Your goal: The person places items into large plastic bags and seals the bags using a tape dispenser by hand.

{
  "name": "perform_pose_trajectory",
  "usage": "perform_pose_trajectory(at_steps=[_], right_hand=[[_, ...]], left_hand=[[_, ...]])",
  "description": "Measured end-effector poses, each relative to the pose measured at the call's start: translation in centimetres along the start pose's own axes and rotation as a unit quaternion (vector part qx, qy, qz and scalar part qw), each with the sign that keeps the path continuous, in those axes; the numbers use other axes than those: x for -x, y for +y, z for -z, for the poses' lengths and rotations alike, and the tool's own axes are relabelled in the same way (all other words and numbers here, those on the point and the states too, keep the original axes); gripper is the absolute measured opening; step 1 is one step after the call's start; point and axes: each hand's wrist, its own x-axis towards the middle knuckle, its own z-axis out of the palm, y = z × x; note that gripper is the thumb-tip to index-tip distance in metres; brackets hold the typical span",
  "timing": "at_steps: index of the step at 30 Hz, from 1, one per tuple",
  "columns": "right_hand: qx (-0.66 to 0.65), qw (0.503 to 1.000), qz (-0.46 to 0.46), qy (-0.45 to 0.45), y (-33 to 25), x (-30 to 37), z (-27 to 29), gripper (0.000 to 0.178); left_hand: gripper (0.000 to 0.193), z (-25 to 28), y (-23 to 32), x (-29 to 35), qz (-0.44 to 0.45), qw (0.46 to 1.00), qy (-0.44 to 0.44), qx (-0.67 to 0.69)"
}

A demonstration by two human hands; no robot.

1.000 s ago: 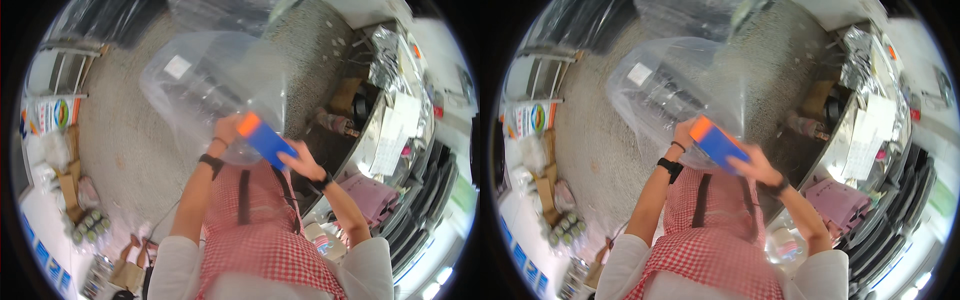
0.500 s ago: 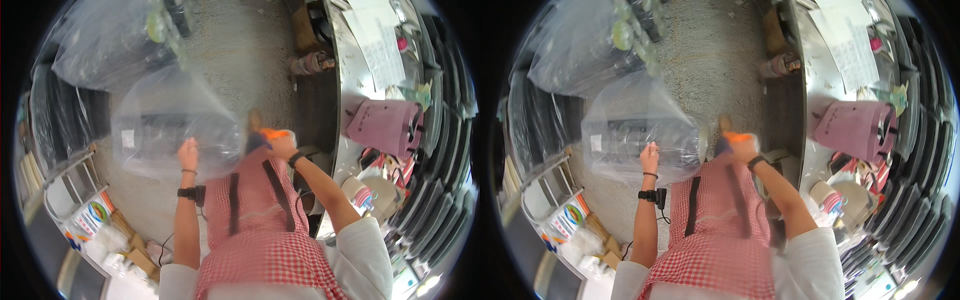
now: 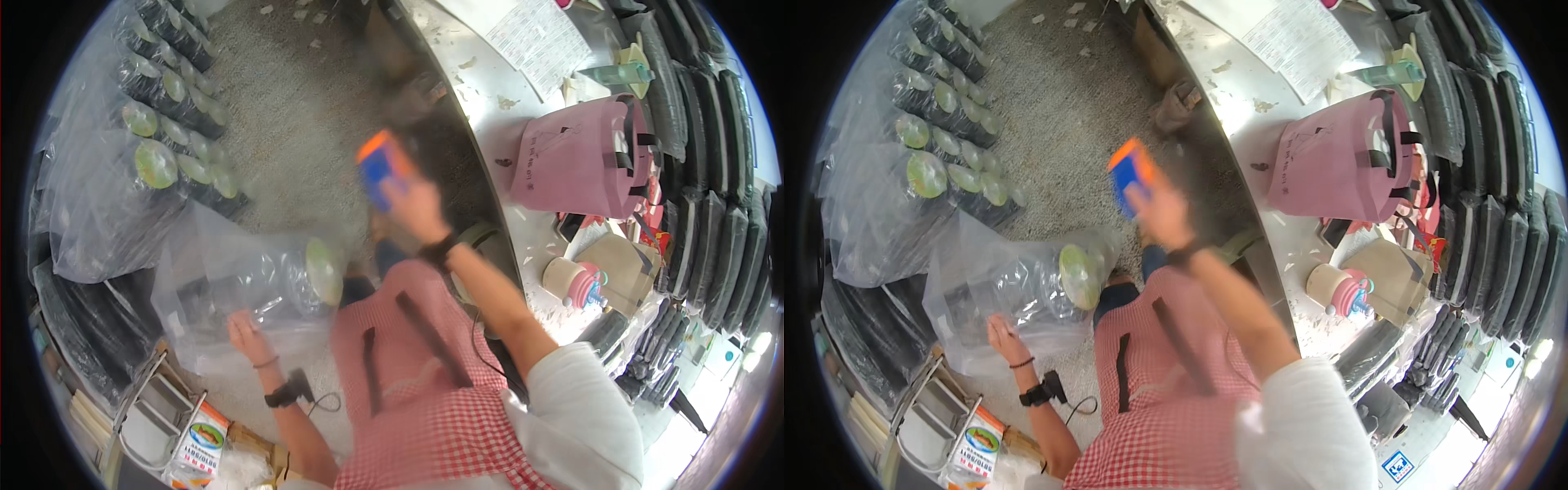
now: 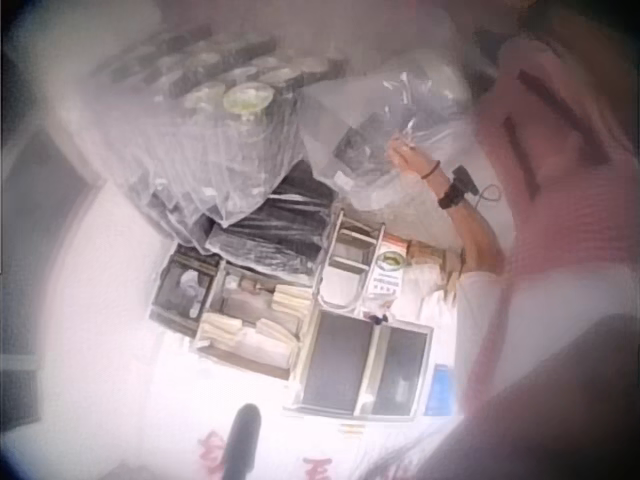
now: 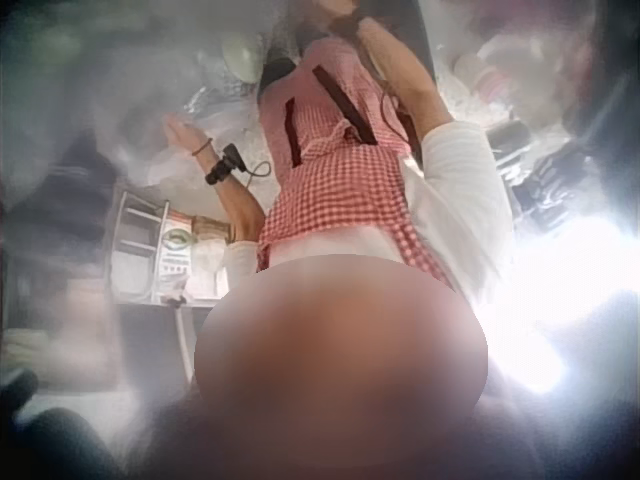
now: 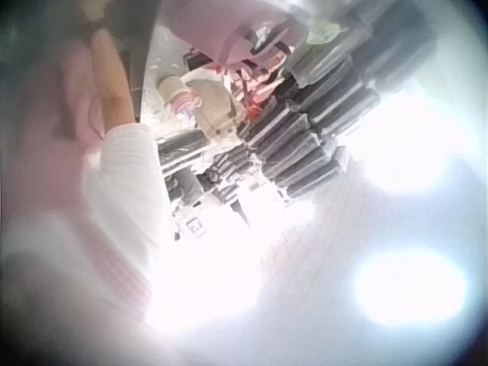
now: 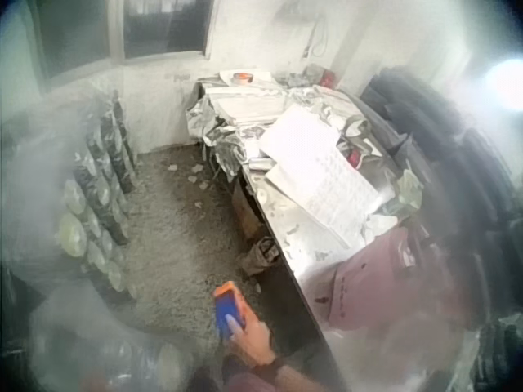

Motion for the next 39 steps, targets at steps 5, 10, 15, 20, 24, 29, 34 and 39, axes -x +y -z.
perform_pose_trajectory(at_steps=[5, 10, 15, 20, 24, 29, 34, 39], right_hand=[[0.226, 0.917, 0.08, 0.319, 4.0, -11.5, 15.1, 0.044], [0.393, 0.862, -0.026, 0.319, 12.3, -19.4, 20.0, 0.049], [0.197, 0.879, 0.346, 0.263, -1.9, -12.8, 11.2, 0.036], [0.126, 0.866, 0.483, 0.022, -5.0, -7.7, -1.0, 0.059], [0.179, 0.85, 0.495, -0.031, -3.9, -8.8, -3.0, 0.054], [0.109, 0.642, 0.693, -0.309, -10.2, 1.9, -2.3, 0.027], [0.427, 0.606, 0.639, -0.208, -7.3, 5.8, -10.1, 0.01], [0.483, 0.608, 0.552, -0.305, -13.5, 8.6, -2.6, 0.015]], left_hand=[[0.023, -6.3, 8.8, -0.3, 0.042, 0.993, 0.05, 0.097], [0.021, -13.3, 5.9, -2.2, 0.118, 0.992, -0.027, 0.034], [0.032, -18.5, 3.5, -3.7, -0.137, 0.959, -0.163, -0.185], [0.029, -18.9, 2.4, -5.8, -0.118, 0.945, -0.238, -0.191], [0.022, -18.1, 0.9, -7.8, -0.009, 0.914, -0.37, -0.164], [0.024, -15.9, 1.6, -8.3, 0.093, 0.877, -0.47, -0.037], [0.052, -9.7, 6.3, -8.1, -0.063, 0.739, -0.617, -0.265], [0.09, 9.0, 12.9, -8.1, -0.099, 0.572, -0.67, -0.463]])
